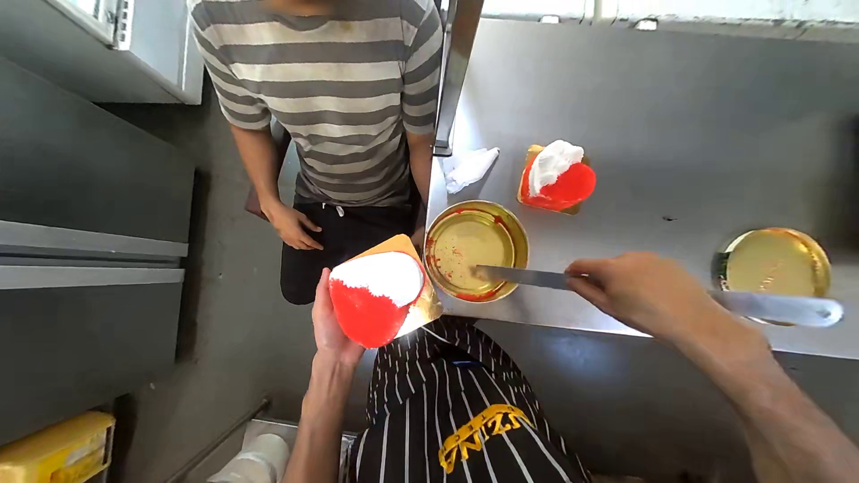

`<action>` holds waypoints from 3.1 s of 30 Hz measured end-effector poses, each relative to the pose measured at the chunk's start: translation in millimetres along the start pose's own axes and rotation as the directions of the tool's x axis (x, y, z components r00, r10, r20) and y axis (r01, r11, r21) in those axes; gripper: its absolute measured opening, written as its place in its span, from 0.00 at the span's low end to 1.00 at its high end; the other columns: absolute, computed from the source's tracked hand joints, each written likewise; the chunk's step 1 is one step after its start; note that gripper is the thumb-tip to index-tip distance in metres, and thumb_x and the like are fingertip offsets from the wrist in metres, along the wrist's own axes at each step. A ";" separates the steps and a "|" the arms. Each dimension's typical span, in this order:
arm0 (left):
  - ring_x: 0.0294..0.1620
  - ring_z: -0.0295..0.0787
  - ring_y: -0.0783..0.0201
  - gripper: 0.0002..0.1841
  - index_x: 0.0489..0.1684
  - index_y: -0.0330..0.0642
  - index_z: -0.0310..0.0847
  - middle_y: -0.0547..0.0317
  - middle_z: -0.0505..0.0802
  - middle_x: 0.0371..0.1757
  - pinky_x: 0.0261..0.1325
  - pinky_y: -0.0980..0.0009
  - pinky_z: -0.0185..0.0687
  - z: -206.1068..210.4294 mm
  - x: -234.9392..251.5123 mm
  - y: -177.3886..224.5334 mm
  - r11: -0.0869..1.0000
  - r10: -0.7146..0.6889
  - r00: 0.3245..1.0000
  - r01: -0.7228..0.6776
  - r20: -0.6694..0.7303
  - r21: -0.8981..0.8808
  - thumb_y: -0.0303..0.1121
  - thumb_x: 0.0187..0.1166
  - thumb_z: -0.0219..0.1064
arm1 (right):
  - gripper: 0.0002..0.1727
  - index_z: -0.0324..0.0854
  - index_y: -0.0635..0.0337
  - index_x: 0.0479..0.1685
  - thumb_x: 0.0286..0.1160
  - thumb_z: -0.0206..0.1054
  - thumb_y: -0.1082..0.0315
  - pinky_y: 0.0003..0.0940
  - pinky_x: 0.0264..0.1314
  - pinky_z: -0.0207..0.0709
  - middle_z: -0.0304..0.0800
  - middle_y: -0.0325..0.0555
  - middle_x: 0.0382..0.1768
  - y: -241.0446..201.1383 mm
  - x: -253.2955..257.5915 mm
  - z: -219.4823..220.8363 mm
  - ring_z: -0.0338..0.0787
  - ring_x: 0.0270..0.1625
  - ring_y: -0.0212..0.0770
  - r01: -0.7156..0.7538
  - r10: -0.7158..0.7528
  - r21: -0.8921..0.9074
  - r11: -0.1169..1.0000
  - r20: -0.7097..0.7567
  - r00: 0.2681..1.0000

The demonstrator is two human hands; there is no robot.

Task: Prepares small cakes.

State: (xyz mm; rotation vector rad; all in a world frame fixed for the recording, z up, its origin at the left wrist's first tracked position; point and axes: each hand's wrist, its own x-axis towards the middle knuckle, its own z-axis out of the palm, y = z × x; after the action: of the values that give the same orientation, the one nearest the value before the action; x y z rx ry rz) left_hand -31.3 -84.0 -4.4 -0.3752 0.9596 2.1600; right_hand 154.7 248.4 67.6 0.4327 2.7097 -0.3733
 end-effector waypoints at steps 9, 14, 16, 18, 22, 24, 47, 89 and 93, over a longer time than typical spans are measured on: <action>0.47 0.94 0.65 0.30 0.53 0.53 0.86 0.60 0.95 0.45 0.49 0.61 0.92 -14.2 21.2 -36.8 0.967 -0.239 0.971 0.238 0.006 0.088 0.65 0.87 0.43 | 0.14 0.92 0.53 0.37 0.81 0.68 0.53 0.57 0.40 0.79 0.90 0.46 0.27 -16.0 71.5 -2.4 0.90 0.35 0.51 0.024 -0.024 0.006 1.000 0.385 0.923; 0.47 0.94 0.65 0.31 0.52 0.53 0.86 0.60 0.95 0.45 0.48 0.61 0.92 -14.6 17.9 -39.2 0.972 -0.231 0.973 0.230 0.015 0.051 0.65 0.87 0.43 | 0.16 0.88 0.58 0.43 0.89 0.60 0.57 0.49 0.34 0.81 0.87 0.45 0.22 -20.5 70.8 46.0 0.87 0.24 0.45 -0.126 0.011 0.326 0.937 0.333 0.943; 0.48 0.94 0.65 0.30 0.52 0.54 0.86 0.60 0.95 0.46 0.50 0.61 0.92 -16.5 18.7 -37.1 0.976 -0.214 0.976 0.213 0.037 0.042 0.65 0.86 0.44 | 0.17 0.86 0.60 0.43 0.90 0.59 0.56 0.44 0.29 0.80 0.85 0.44 0.20 -22.5 67.6 54.7 0.84 0.20 0.41 -0.180 0.041 0.428 0.886 0.314 0.948; 0.48 0.94 0.65 0.30 0.52 0.53 0.86 0.60 0.95 0.45 0.49 0.61 0.92 -15.5 20.4 -35.0 0.978 -0.205 0.978 0.203 0.046 0.042 0.65 0.87 0.44 | 0.16 0.85 0.61 0.43 0.90 0.60 0.58 0.38 0.25 0.77 0.84 0.43 0.19 -20.8 63.5 58.1 0.81 0.17 0.38 -0.209 0.060 0.531 0.821 0.284 0.957; 0.48 0.94 0.68 0.30 0.52 0.55 0.86 0.62 0.95 0.46 0.49 0.65 0.92 -8.2 18.9 -25.1 0.981 -0.176 0.983 0.171 0.053 0.093 0.64 0.88 0.41 | 0.14 0.86 0.61 0.46 0.89 0.61 0.60 0.29 0.19 0.73 0.83 0.41 0.18 -15.1 47.3 52.8 0.79 0.15 0.32 -0.246 0.109 0.666 0.704 0.240 0.964; 0.47 0.94 0.68 0.30 0.51 0.55 0.86 0.62 0.95 0.45 0.48 0.65 0.92 0.1 19.2 -16.3 0.983 -0.162 0.986 0.158 0.034 0.088 0.62 0.90 0.39 | 0.13 0.85 0.60 0.45 0.89 0.61 0.61 0.27 0.16 0.71 0.83 0.40 0.17 -7.6 34.4 52.1 0.77 0.14 0.31 -0.225 0.113 0.702 0.676 0.202 0.973; 0.52 0.94 0.61 0.38 0.56 0.53 0.84 0.57 0.95 0.48 0.53 0.58 0.92 75.1 15.5 -12.1 0.982 -0.188 0.982 0.188 -0.002 -0.027 0.69 0.86 0.32 | 0.17 0.90 0.64 0.45 0.83 0.56 0.63 0.31 0.25 0.78 0.90 0.49 0.27 -70.0 -90.9 92.5 0.86 0.25 0.36 0.067 0.194 0.357 0.932 -0.644 0.740; 0.49 0.94 0.61 0.39 0.54 0.51 0.86 0.53 0.95 0.47 0.47 0.59 0.93 96.0 1.3 29.7 0.852 -0.504 0.770 0.518 0.392 0.077 0.75 0.79 0.42 | 0.14 0.83 0.46 0.64 0.82 0.65 0.65 0.45 0.50 0.74 0.80 0.50 0.42 23.4 -93.2 -22.1 0.82 0.43 0.50 0.405 -0.506 -0.312 0.860 -0.628 0.591; 0.49 0.94 0.60 0.41 0.54 0.50 0.87 0.52 0.95 0.47 0.47 0.58 0.93 101.7 0.0 33.6 0.822 -0.547 0.725 0.560 0.418 0.104 0.76 0.78 0.40 | 0.17 0.81 0.43 0.68 0.83 0.65 0.66 0.45 0.51 0.75 0.78 0.50 0.44 23.0 -92.6 -26.1 0.82 0.45 0.50 0.417 -0.542 -0.349 0.840 -0.598 0.591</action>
State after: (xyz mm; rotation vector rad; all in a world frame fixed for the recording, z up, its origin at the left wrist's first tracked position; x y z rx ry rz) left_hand -52.8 -24.7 82.1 -0.1507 0.4738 1.5982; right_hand 236.3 254.8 123.1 -0.3312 3.5423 -0.1057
